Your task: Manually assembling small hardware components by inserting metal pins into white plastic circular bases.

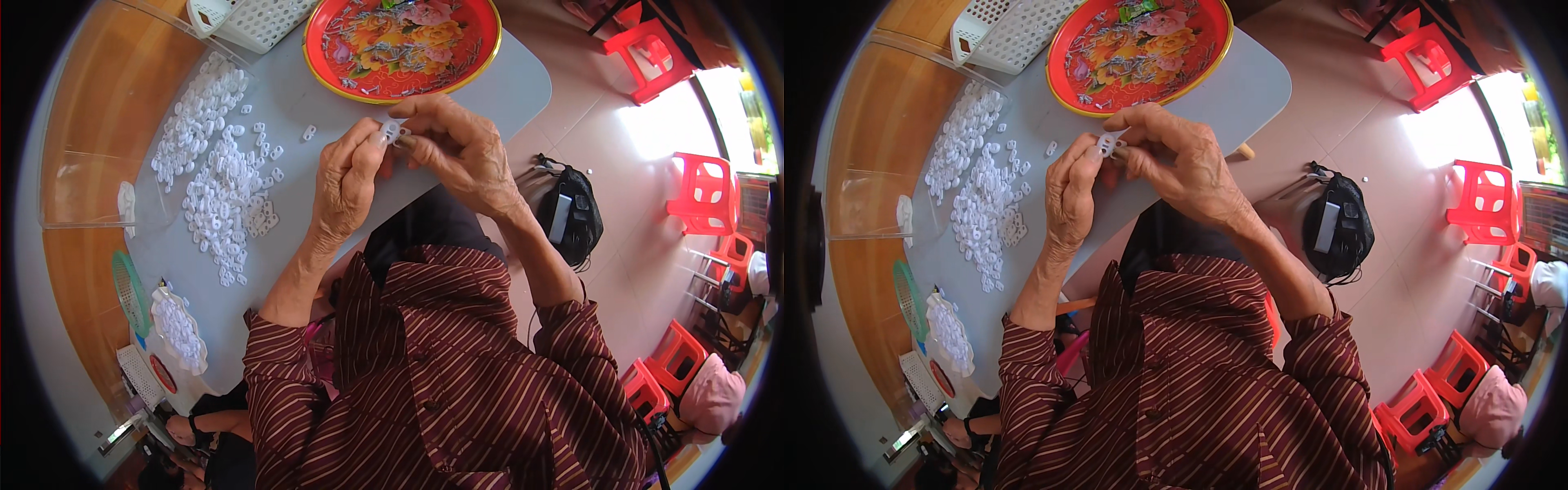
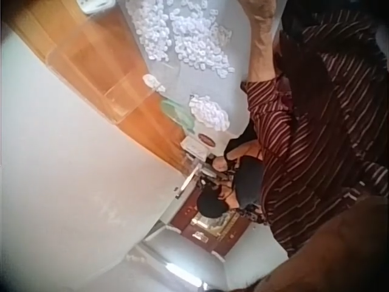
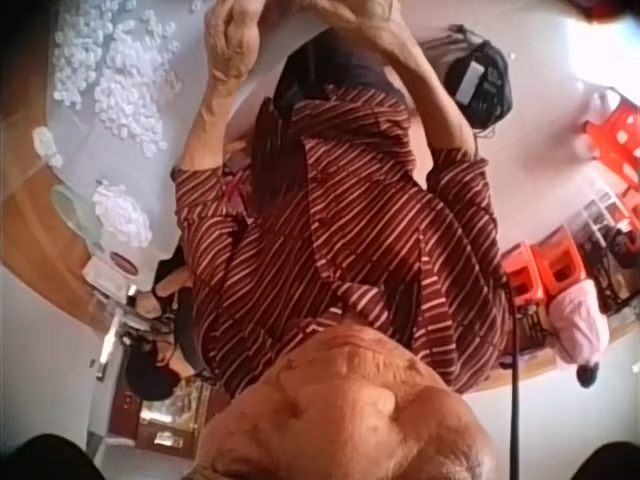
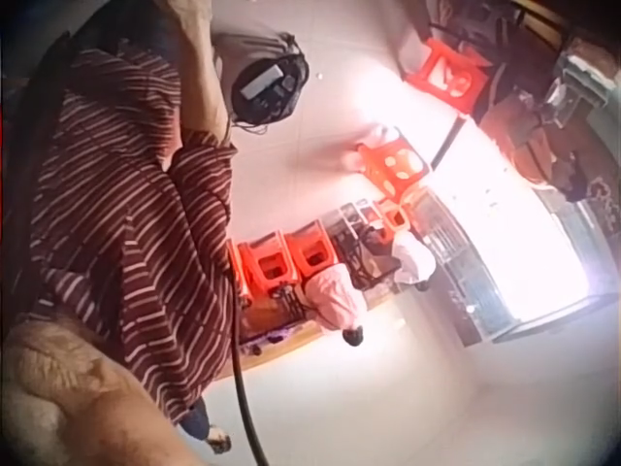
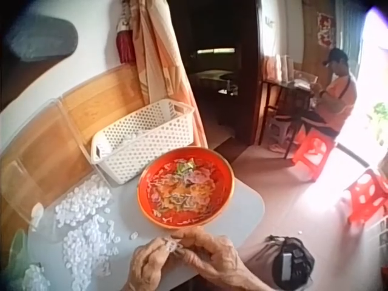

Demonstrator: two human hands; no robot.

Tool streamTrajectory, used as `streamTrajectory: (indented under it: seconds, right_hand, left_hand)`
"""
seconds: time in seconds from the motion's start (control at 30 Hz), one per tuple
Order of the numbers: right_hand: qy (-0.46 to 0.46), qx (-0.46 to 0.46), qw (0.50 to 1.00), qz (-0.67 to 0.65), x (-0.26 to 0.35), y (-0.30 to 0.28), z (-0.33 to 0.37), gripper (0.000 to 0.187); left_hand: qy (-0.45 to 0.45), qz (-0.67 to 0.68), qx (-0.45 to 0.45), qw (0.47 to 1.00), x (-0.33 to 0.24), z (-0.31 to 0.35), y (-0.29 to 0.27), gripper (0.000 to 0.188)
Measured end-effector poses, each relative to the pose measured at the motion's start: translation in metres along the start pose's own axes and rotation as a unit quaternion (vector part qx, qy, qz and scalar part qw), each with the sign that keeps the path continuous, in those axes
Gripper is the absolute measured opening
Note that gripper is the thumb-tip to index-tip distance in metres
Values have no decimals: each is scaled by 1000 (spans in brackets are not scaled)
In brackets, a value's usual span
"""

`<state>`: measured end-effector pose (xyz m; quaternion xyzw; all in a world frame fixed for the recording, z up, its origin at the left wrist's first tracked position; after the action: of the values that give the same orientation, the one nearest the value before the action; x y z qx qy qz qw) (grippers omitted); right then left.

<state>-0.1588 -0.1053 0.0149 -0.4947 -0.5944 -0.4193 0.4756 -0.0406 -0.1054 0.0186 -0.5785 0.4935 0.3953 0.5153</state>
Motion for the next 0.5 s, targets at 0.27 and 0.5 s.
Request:
streamTrajectory:
  seconds: [0.27,0.5]
  right_hand:
    - [-1,11,1000,-2,0,5,2,28]
    - [-59,17,996,65,11,6,1,37]
  left_hand:
    - [12,-19,-4,1000,4,1,-3,24]
    - [-3,-5,29,1000,7,-2,-2,22]
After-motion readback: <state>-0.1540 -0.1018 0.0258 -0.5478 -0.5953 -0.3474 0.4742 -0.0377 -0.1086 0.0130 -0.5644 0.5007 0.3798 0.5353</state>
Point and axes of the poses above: each hand's wrist, its own z-axis away from the middle knuckle, its own y-axis out of the palm, x = y × z, the point moved 10 cm from there along -z, towards the middle knuckle, and after that the axes turned 8 degrees about -x, right-handed, at the moved point
